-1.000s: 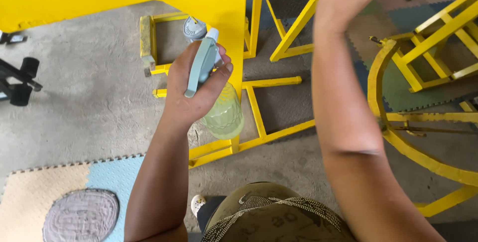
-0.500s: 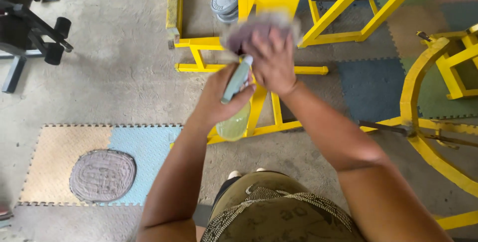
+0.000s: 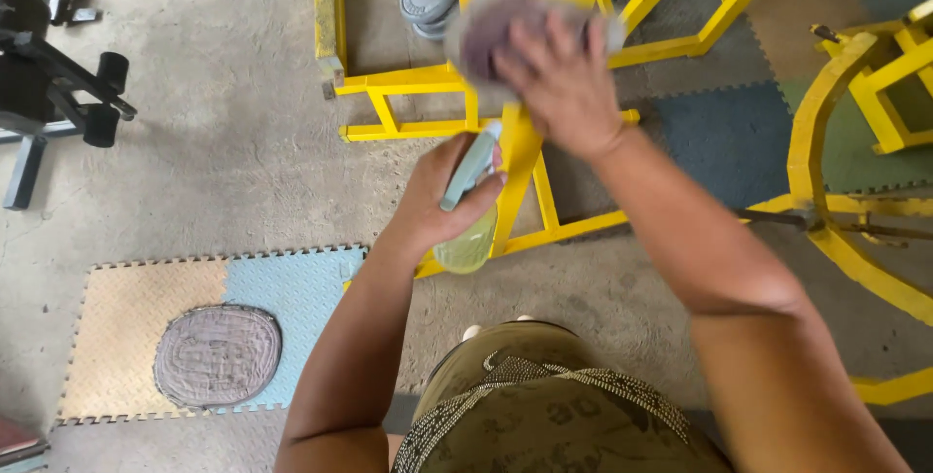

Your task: Wipe down gym machines and weight plates using a spray cleaner and cloth.

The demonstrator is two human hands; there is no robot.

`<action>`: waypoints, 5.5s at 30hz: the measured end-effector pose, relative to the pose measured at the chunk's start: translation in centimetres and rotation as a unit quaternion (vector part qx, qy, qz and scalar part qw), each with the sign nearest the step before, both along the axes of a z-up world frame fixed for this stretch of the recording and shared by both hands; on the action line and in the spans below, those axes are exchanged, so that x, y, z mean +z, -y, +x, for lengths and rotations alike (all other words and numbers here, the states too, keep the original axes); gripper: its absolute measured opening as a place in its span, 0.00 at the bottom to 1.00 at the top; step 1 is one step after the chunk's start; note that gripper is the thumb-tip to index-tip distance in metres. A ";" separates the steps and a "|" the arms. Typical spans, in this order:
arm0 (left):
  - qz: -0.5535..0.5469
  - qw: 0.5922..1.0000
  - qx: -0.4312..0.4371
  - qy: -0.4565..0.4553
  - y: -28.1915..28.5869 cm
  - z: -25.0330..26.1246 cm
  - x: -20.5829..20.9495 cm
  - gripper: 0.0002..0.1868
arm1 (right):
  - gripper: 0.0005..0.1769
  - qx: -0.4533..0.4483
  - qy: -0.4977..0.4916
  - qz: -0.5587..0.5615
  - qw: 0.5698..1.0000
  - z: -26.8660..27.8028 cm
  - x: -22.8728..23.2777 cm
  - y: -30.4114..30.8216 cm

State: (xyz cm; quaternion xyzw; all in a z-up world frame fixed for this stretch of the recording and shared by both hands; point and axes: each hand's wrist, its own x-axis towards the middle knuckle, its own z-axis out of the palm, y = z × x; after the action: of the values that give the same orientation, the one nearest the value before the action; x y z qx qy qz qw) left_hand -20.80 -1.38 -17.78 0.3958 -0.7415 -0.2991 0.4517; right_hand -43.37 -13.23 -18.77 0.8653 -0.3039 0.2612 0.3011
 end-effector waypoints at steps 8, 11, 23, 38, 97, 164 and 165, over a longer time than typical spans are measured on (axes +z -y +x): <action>0.042 0.995 0.074 -0.049 1.0 1.6 0.2 0.13 | 0.22 -0.089 -0.163 -0.204 0.961 3.6 7.2 -2.0; 0.045 0.996 0.071 -0.034 1.2 1.9 -1.4 0.13 | 0.27 -0.147 -0.214 -0.149 0.954 5.3 2.4 -1.9; 0.075 0.996 0.029 0.042 0.2 3.3 -4.2 0.15 | 0.30 -0.075 -0.304 0.073 0.947 2.9 -10.1 -2.7; -0.016 0.996 0.068 -0.057 -0.1 -3.4 4.6 0.13 | 0.20 0.257 0.586 0.258 0.723 1.8 -2.7 2.8; -0.067 0.991 0.096 -0.065 2.0 -15.5 13.5 0.10 | 0.15 0.142 0.374 -0.062 0.914 -20.9 11.1 9.5; -0.096 0.938 0.327 0.068 7.4 -38.5 18.2 0.10 | 0.25 0.430 0.681 0.228 0.547 -25.8 10.7 24.9; -0.110 0.940 0.316 0.067 7.6 -38.2 18.2 0.10 | 0.24 0.419 0.542 0.109 0.721 -25.7 12.1 21.8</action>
State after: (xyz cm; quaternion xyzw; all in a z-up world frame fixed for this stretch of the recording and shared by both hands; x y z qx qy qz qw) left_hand -59.03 -9.02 0.41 0.5769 -0.6347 -0.0306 0.5132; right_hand -69.07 -35.01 -6.71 0.6420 -0.0479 0.7501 -0.1510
